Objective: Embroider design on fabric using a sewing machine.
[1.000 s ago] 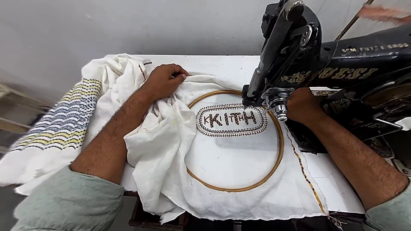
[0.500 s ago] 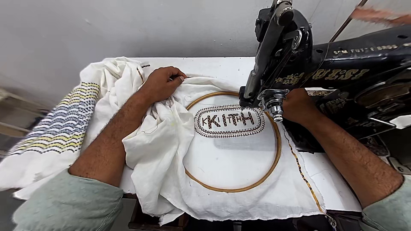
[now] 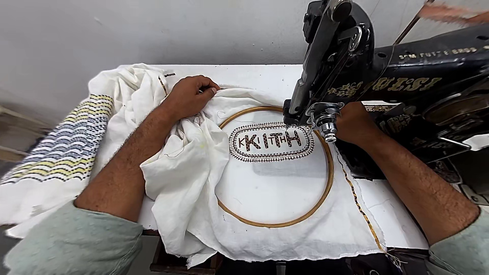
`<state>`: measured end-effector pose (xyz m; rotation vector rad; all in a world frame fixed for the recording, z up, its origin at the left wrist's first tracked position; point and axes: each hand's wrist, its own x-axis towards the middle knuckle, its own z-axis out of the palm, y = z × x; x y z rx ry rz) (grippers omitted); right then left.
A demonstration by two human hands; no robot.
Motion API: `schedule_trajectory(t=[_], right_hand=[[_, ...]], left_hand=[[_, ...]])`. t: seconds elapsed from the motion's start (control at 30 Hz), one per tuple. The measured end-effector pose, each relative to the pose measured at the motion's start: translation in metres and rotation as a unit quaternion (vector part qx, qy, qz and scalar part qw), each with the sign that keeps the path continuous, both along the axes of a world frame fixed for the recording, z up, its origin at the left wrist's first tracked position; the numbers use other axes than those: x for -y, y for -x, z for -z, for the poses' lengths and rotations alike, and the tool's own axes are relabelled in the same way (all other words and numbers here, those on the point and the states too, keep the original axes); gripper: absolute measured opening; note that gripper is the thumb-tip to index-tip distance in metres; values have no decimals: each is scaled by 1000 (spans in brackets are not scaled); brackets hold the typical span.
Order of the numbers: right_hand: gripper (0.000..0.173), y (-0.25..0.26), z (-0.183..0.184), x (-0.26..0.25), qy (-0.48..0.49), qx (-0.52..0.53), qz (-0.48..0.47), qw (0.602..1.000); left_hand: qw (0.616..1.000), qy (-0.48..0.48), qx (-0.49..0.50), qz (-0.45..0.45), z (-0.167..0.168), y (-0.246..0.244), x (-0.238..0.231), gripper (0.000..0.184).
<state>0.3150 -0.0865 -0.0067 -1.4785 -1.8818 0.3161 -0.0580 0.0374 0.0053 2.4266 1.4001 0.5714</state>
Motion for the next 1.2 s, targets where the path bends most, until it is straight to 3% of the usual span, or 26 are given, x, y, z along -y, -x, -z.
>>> schedule_trajectory(t=[1.2], right_hand=[[11, -1, 0, -1, 3, 10, -15, 1000]], left_hand=[[1000, -8, -4, 8, 0, 0, 0, 30]])
